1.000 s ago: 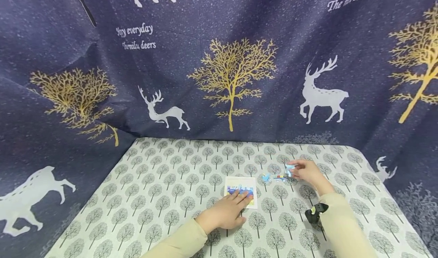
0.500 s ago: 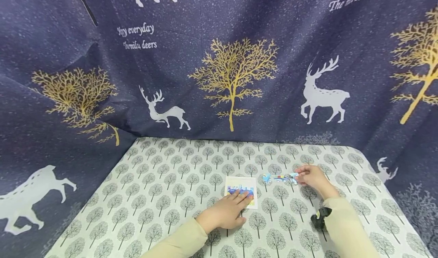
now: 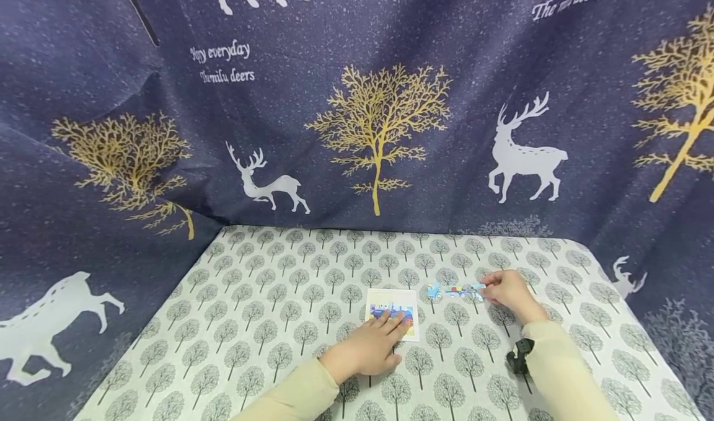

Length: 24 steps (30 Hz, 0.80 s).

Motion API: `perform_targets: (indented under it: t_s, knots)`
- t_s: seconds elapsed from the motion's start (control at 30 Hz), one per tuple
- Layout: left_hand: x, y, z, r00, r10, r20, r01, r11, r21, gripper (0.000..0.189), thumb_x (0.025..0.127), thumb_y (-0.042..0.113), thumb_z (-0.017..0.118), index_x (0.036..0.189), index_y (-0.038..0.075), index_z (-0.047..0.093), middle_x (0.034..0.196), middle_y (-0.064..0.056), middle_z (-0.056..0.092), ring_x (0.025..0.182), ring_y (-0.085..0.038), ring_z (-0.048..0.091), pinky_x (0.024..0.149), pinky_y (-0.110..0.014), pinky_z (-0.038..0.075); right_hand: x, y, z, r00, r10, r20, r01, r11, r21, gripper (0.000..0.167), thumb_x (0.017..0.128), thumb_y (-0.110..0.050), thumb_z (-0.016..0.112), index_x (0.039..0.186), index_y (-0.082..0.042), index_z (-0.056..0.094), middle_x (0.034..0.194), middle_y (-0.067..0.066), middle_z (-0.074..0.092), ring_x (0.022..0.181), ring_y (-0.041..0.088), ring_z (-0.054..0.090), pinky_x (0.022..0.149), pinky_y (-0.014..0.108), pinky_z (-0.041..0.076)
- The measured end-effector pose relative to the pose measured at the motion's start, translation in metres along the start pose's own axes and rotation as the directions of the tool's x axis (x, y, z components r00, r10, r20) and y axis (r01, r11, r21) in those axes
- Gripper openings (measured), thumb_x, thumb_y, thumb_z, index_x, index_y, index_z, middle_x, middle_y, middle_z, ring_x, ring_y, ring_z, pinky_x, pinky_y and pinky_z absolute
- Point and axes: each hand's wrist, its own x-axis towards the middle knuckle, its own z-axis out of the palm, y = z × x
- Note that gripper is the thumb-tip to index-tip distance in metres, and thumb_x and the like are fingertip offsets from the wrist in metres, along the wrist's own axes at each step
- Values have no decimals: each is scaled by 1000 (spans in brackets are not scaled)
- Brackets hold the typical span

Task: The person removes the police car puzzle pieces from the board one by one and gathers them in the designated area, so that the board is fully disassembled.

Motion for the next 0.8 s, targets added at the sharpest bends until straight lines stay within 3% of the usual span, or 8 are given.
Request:
perform_targets:
  t_s: [0.5,0.7,0.8]
  knots:
    - [-4,3,-1,1000,11,-30,-10,999,33,67,98,49,43,155,22,20,160,2,17,146,-22,18,115,-37,25,-3,-3,2,999,-5,-40,1,995,-99,28,80,-6,69,100,13,64,67,2,62,60,15,59,55,29,51]
    - [-11,7,-2,998,32,-54,-30,999,29,69,98,50,43,155,17,20,160,1,16,145,-22,19,115,-36,26,-3,-2,5,999,-9,-44,4,993,-118,28,81,-5,68,101,13,63,70,7,62,60,17,59,55,31,52]
    - [-15,8,0,997,46,-58,-44,998,47,69,98,51,42,154,16,23,160,1,18,145,-22,21,114,-36,27,-5,-6,5,996,-61,-73,48,986,-162,26,81,-6,68,100,12,64,77,12,64,65,21,61,59,35,53]
